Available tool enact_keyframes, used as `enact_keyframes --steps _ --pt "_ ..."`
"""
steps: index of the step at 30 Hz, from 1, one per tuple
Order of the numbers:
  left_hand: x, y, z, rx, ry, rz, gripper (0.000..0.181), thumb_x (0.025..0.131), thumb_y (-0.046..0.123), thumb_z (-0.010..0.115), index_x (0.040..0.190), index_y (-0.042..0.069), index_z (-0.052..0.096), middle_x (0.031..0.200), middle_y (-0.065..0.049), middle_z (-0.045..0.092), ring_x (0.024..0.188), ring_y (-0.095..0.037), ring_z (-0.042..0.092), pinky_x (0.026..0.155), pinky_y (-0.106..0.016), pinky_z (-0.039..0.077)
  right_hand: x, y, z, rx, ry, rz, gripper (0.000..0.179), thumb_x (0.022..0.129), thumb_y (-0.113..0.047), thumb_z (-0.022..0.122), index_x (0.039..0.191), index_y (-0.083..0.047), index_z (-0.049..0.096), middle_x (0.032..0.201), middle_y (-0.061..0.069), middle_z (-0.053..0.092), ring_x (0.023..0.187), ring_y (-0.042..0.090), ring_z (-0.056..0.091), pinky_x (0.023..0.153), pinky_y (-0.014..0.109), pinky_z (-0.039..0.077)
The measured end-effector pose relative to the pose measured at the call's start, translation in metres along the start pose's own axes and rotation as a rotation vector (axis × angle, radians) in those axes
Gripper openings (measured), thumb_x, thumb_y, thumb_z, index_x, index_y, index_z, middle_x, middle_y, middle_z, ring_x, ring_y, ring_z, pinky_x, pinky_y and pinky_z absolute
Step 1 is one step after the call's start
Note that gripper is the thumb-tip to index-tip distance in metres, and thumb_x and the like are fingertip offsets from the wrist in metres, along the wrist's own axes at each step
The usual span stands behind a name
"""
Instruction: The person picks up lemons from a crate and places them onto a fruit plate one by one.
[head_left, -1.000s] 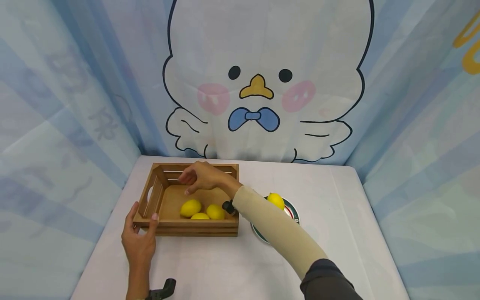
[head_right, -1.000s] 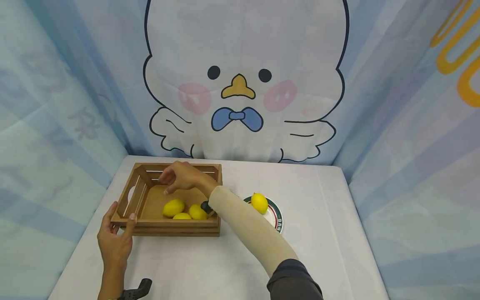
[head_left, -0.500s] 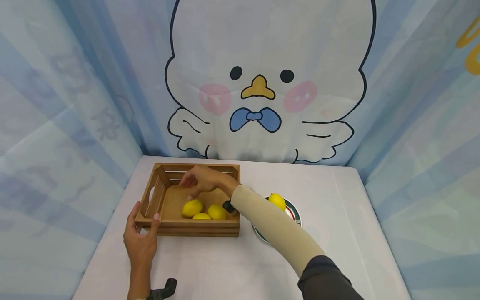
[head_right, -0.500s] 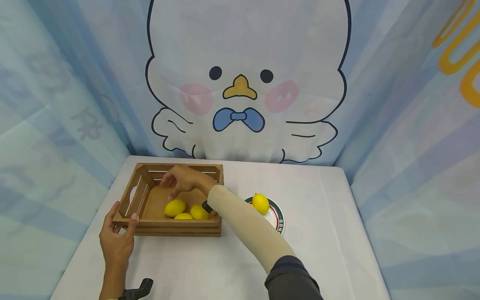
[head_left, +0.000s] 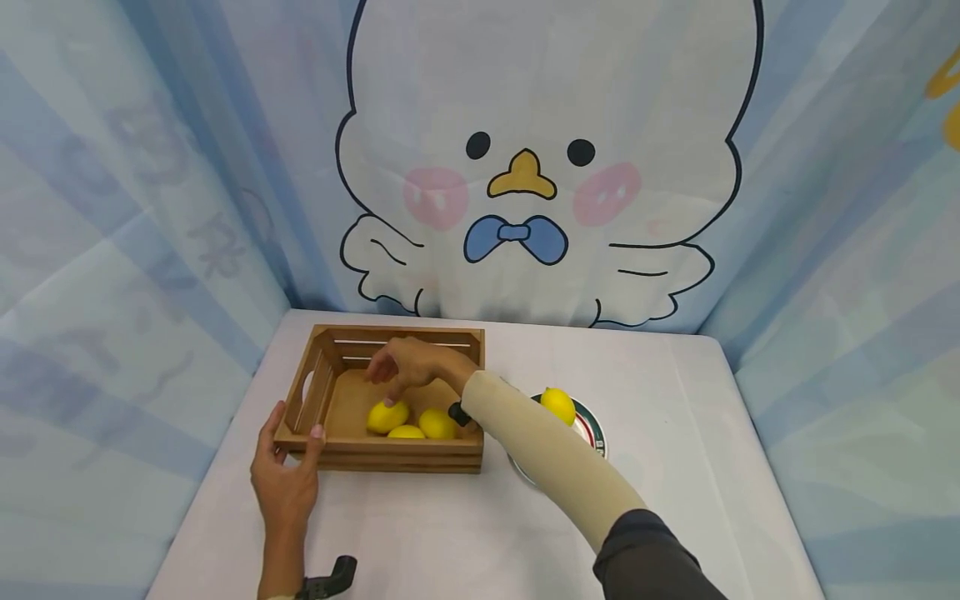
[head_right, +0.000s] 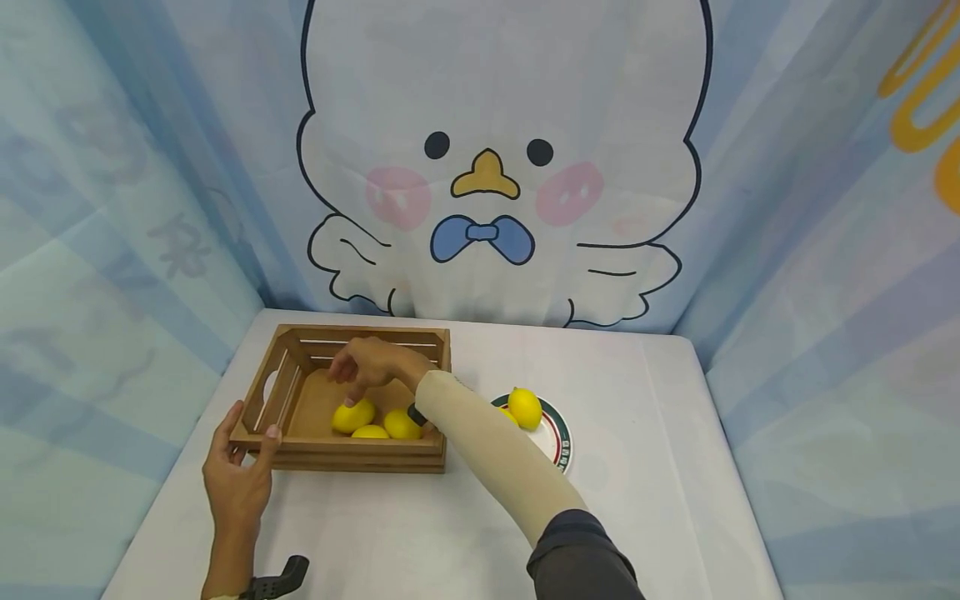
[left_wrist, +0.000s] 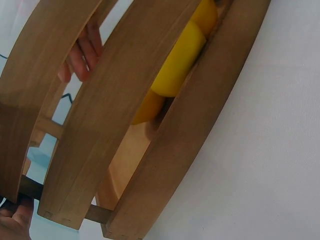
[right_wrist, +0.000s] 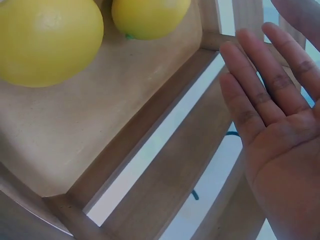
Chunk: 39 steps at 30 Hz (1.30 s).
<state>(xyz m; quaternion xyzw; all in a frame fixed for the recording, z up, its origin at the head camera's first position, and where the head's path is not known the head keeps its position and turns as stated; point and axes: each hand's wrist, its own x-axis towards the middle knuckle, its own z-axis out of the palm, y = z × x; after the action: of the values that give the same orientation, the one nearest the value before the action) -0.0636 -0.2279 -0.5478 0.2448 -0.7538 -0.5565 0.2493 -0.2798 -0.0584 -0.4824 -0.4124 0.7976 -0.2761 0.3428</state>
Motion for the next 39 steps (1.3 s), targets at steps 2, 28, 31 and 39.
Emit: enact_keyframes --steps 2,28,31,39 --pt "0.000 0.000 0.000 0.002 0.001 0.001 0.070 0.098 0.026 0.078 0.162 0.023 0.048 0.169 -0.003 0.044 0.159 -0.030 0.035 0.130 -0.057 0.028 0.001 0.001 0.001 -0.001 -0.012 0.004 0.049 0.089 -0.012 0.087 0.136 -0.013 0.071 0.137 0.003 0.072 0.126 0.017 0.065 0.105 0.024 0.054" --pt "0.001 0.001 0.000 0.016 -0.001 -0.004 0.070 0.099 0.027 0.076 0.162 0.023 0.046 0.170 -0.004 0.043 0.160 -0.030 0.033 0.129 -0.060 0.028 0.020 0.008 0.020 -0.080 -0.087 0.045 0.048 0.088 -0.006 0.086 0.134 -0.014 0.073 0.138 0.005 0.070 0.128 0.020 0.063 0.108 0.028 0.053" --pt "0.002 0.000 0.000 0.019 0.001 -0.004 0.070 0.099 0.025 0.077 0.162 0.023 0.046 0.170 -0.003 0.043 0.160 -0.029 0.034 0.129 -0.059 0.028 0.022 0.009 0.022 -0.093 -0.089 0.040 0.049 0.086 -0.005 0.087 0.132 -0.014 0.074 0.137 0.005 0.071 0.127 0.021 0.063 0.108 0.028 0.053" --pt "0.003 -0.002 0.001 0.008 0.003 0.008 0.071 0.098 0.022 0.077 0.162 0.022 0.047 0.169 -0.005 0.044 0.160 -0.030 0.034 0.128 -0.061 0.029 0.026 0.009 0.023 -0.130 -0.112 0.087 0.049 0.086 -0.005 0.088 0.131 -0.017 0.075 0.138 0.006 0.071 0.128 0.023 0.063 0.106 0.030 0.055"
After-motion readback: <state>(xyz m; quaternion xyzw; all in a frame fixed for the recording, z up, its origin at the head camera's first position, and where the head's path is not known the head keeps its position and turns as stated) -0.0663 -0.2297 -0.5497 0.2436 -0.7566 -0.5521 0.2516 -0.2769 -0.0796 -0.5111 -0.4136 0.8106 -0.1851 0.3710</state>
